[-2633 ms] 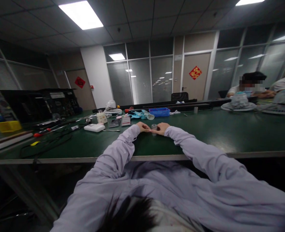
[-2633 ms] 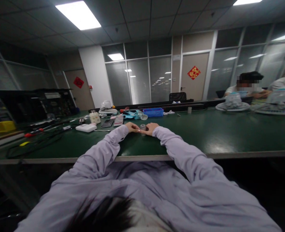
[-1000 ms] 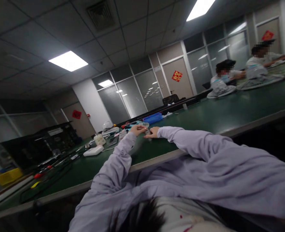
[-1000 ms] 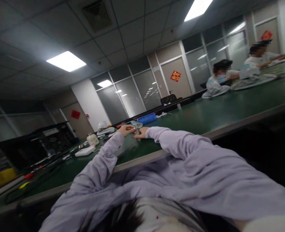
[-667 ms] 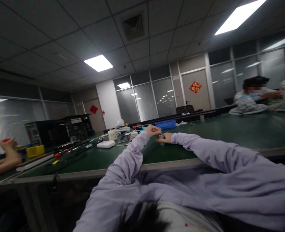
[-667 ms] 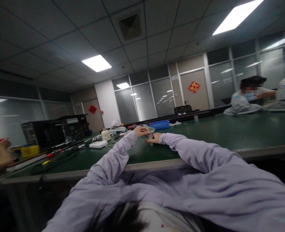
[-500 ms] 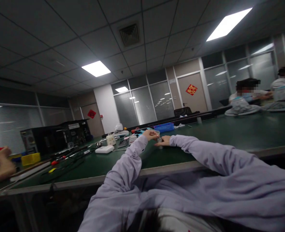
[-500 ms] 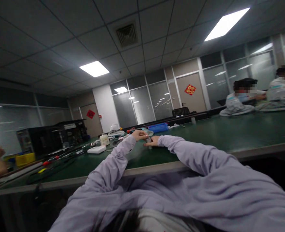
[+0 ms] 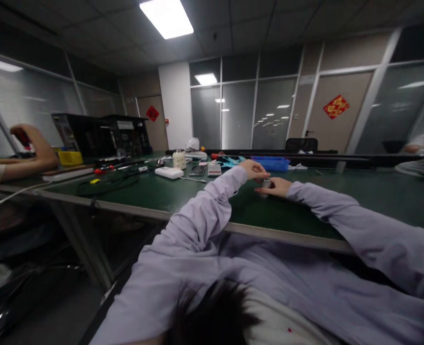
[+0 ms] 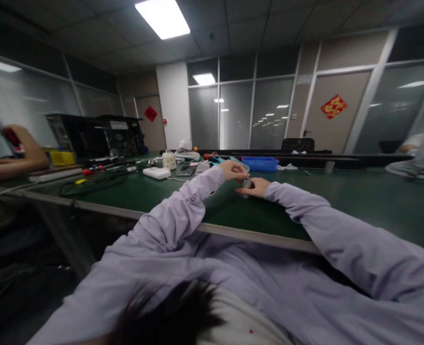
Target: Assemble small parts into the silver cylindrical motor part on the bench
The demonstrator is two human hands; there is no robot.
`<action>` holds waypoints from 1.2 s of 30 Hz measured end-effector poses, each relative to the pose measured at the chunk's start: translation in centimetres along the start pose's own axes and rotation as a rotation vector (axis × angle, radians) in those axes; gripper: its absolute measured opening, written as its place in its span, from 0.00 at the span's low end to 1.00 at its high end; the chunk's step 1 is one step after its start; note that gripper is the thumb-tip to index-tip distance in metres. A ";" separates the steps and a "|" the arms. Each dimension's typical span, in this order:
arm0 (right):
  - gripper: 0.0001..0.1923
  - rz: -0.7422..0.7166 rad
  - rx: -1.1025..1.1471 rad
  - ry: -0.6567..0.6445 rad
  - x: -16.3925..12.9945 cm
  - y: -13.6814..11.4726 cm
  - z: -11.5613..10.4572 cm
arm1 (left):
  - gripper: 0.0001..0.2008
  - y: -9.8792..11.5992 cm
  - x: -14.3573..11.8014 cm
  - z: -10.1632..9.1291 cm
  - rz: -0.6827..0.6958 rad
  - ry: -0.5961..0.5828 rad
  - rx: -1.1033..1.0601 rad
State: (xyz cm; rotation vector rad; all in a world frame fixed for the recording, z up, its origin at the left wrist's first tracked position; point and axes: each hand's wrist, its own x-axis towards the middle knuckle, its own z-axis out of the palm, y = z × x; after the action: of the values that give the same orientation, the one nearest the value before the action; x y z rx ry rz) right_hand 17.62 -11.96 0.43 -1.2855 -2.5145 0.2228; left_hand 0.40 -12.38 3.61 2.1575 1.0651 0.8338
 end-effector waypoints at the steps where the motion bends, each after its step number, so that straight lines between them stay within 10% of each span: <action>1: 0.35 0.006 0.018 -0.005 0.2 0.2 0.0 | 0.08 -0.1 0.2 0.0 -0.010 0.004 -0.022; 14: 0.15 -0.037 0.061 -0.052 -1.1 -1.8 -1.3 | 0.12 1.4 -0.8 0.0 0.120 0.013 0.077; 36: 0.13 -0.044 0.060 -0.152 -1.3 -1.8 -1.6 | 0.13 1.0 -0.5 -0.6 0.037 -0.006 0.183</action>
State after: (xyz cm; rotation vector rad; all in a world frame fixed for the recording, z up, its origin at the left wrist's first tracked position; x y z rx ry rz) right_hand 17.50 -14.12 2.18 -1.2318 -2.6372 0.3972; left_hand 0.14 -13.16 4.55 2.3353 1.1407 0.7716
